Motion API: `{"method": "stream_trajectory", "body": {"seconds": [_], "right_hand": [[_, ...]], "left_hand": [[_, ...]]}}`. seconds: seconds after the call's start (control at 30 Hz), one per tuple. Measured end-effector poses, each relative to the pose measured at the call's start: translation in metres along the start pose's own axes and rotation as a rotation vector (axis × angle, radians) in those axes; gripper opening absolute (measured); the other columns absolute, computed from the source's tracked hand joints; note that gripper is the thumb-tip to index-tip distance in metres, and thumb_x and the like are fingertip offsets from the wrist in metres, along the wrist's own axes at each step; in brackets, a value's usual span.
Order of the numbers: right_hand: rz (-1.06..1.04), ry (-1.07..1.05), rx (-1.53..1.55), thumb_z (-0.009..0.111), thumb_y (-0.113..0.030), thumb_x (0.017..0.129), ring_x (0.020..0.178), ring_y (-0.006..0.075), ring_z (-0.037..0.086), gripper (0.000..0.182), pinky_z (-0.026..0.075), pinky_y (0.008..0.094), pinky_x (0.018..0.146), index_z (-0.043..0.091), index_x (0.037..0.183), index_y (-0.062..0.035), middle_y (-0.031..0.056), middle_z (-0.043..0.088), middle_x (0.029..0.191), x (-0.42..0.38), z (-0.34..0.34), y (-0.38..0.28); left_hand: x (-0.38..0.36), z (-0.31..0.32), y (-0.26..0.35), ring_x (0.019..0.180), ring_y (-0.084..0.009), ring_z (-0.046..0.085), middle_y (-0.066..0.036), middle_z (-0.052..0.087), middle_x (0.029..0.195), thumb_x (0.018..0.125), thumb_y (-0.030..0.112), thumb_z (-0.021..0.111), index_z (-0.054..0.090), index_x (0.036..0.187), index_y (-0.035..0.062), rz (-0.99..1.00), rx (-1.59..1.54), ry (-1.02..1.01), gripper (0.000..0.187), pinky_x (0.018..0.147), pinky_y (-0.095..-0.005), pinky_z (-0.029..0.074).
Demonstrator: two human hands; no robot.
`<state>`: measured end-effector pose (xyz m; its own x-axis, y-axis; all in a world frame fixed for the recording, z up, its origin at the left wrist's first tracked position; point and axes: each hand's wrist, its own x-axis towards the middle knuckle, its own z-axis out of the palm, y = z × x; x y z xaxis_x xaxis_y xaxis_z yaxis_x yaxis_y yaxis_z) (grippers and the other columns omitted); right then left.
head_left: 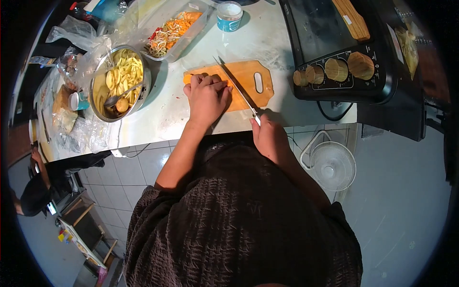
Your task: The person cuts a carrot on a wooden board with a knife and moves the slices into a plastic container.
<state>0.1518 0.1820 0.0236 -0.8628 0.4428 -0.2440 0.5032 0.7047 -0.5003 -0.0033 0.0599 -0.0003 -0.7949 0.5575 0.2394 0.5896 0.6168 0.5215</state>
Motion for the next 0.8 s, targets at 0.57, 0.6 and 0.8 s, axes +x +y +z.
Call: {"method": "stream_trajectory", "body": {"seconds": [0.57,0.6,0.8], "right_hand": [[0.0,-0.054,0.021,0.056,-0.023,0.093,0.07,0.0445,0.064,0.028,0.052,0.0499,0.064,0.056,0.085,0.0036,0.0274,0.063,0.071,-0.0014,0.0007,-0.0078],[-0.01,-0.051,0.016,0.056,-0.023,0.093,0.07,0.0446,0.064,0.028,0.053,0.0496,0.064,0.055,0.085,0.0039,0.0275,0.063,0.071,-0.0014,0.0012,-0.008],[-0.007,-0.074,0.016,0.055,-0.022,0.094,0.069,0.0451,0.064,0.029,0.053,0.0484,0.065,0.054,0.086,0.0052,0.0276,0.063,0.07,-0.0008,0.0032,-0.0095]], "left_hand": [[0.0005,0.0003,-0.0025,0.101,-0.0258,0.049,-0.001,0.067,0.091,0.08,0.024,0.073,0.077,0.091,0.0118,0.011,0.007,-0.028,0.017,0.086,-0.042,0.03],[0.0002,0.0002,-0.0025,0.101,-0.0258,0.049,-0.001,0.067,0.091,0.08,0.024,0.073,0.077,0.091,0.0118,0.012,0.007,-0.03,0.017,0.086,-0.042,0.03],[0.0005,0.0,-0.0035,0.101,-0.0255,0.049,-0.001,0.067,0.09,0.08,0.024,0.073,0.077,0.091,0.0128,0.036,0.028,-0.026,0.016,0.085,-0.0421,0.029]]}}
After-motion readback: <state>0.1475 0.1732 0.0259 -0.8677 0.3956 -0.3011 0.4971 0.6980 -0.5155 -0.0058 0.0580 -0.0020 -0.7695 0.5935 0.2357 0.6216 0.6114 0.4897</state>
